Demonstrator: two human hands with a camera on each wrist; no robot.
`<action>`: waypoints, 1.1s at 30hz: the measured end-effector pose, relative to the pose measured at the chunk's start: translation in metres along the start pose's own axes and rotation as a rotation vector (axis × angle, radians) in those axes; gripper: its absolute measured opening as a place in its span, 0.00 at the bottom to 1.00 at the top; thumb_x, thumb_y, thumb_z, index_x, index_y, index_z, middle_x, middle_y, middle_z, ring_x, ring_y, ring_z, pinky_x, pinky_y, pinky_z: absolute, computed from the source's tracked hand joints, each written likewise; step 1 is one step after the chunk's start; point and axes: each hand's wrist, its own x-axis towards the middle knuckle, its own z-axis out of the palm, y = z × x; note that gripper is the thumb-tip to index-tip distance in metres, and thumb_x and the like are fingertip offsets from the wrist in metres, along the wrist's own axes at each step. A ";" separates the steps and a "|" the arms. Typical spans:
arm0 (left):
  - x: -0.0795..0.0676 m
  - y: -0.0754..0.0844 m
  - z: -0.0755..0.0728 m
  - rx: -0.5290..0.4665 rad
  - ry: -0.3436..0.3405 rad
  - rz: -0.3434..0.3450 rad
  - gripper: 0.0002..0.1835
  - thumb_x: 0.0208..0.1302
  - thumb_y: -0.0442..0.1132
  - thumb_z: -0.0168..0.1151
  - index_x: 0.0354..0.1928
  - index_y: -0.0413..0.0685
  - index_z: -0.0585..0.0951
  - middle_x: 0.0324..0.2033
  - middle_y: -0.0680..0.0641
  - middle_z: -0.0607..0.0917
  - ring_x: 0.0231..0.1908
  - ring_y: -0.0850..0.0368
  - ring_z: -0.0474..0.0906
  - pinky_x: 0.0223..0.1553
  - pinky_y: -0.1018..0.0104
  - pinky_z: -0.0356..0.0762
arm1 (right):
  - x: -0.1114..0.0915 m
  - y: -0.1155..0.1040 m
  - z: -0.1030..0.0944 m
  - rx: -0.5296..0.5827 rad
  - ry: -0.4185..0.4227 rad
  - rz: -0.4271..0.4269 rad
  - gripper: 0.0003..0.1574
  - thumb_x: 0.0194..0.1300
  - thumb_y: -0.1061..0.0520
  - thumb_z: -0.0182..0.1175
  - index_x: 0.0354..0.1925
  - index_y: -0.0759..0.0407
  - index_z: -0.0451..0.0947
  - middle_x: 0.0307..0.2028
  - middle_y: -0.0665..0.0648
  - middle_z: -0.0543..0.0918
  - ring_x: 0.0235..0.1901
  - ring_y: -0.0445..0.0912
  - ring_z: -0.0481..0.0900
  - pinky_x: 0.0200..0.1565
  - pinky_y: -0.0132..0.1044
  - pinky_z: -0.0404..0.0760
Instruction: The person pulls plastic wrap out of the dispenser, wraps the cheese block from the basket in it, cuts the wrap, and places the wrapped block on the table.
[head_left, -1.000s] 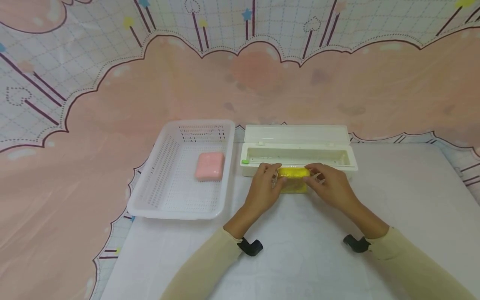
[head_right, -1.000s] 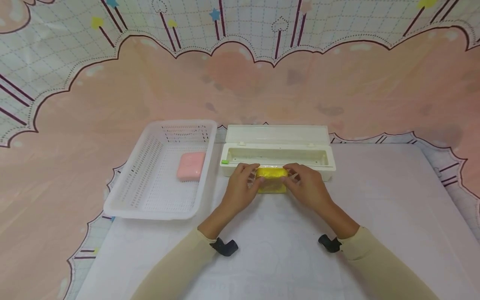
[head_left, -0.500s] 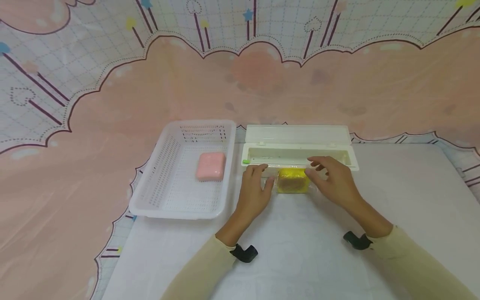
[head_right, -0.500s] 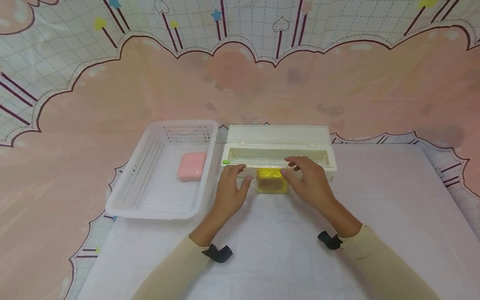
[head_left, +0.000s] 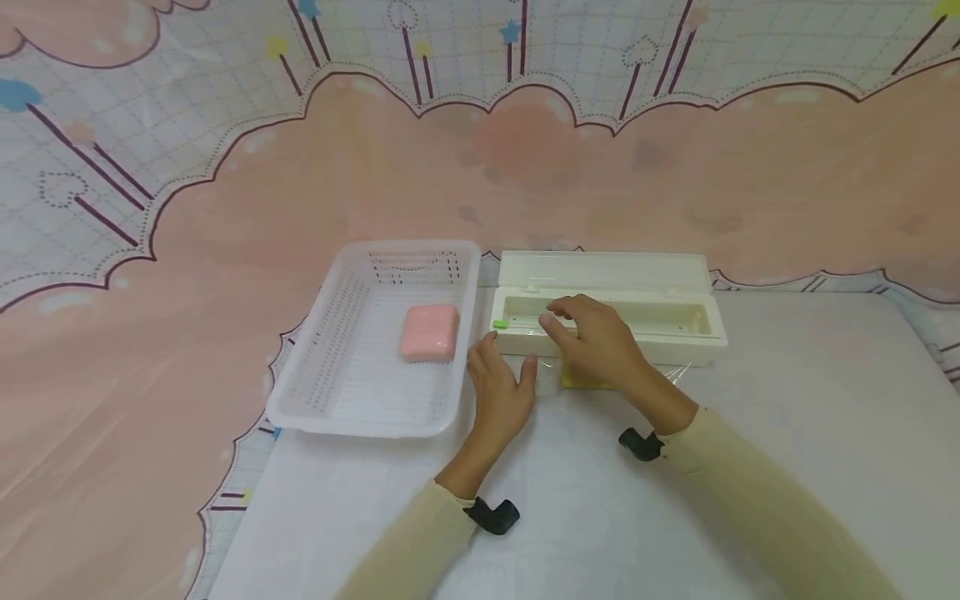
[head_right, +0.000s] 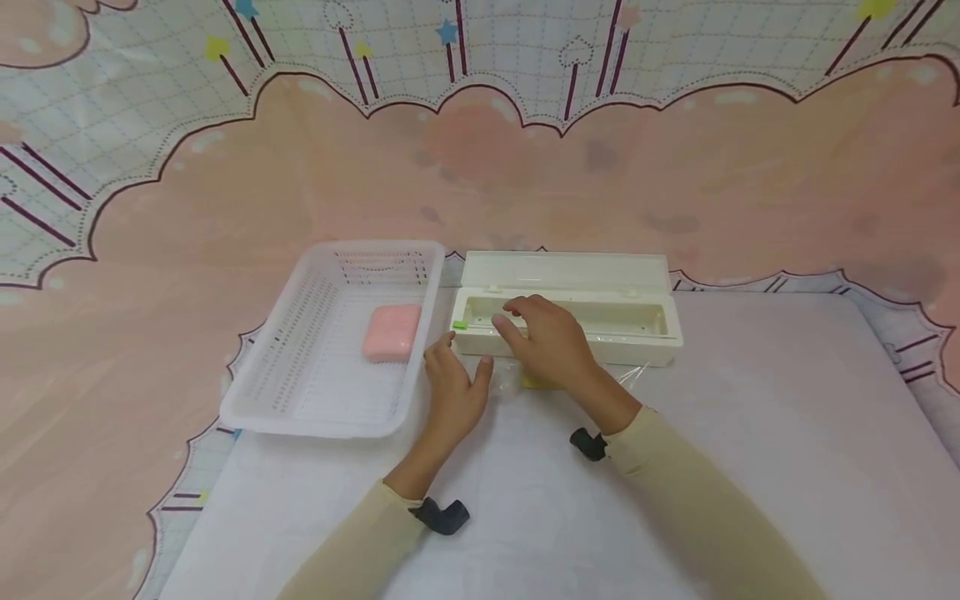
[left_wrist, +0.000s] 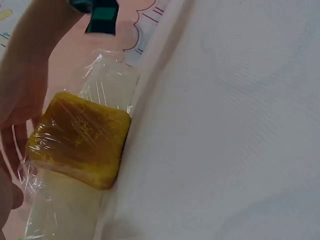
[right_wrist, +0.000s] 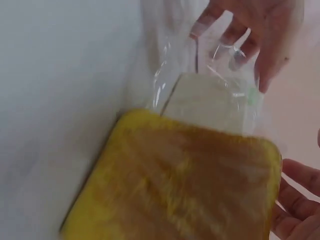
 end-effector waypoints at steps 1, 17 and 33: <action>0.001 -0.002 0.001 -0.011 0.006 -0.007 0.39 0.70 0.42 0.62 0.73 0.35 0.54 0.65 0.32 0.61 0.66 0.37 0.58 0.67 0.42 0.62 | 0.004 -0.003 0.004 -0.007 -0.013 0.000 0.32 0.77 0.36 0.50 0.61 0.58 0.79 0.55 0.59 0.85 0.52 0.55 0.84 0.54 0.54 0.81; 0.029 -0.034 0.013 -0.134 -0.005 -0.074 0.28 0.78 0.43 0.52 0.72 0.36 0.62 0.64 0.34 0.73 0.66 0.43 0.70 0.67 0.47 0.71 | 0.050 -0.023 0.035 -0.043 -0.134 0.043 0.25 0.74 0.35 0.55 0.42 0.52 0.86 0.39 0.53 0.88 0.40 0.50 0.83 0.39 0.45 0.82; 0.034 -0.050 0.012 -0.155 -0.011 -0.141 0.21 0.77 0.48 0.55 0.61 0.39 0.71 0.53 0.37 0.82 0.51 0.46 0.79 0.53 0.51 0.78 | 0.060 -0.018 0.041 -0.009 -0.173 0.105 0.20 0.71 0.39 0.61 0.39 0.52 0.86 0.39 0.53 0.87 0.39 0.49 0.80 0.39 0.43 0.80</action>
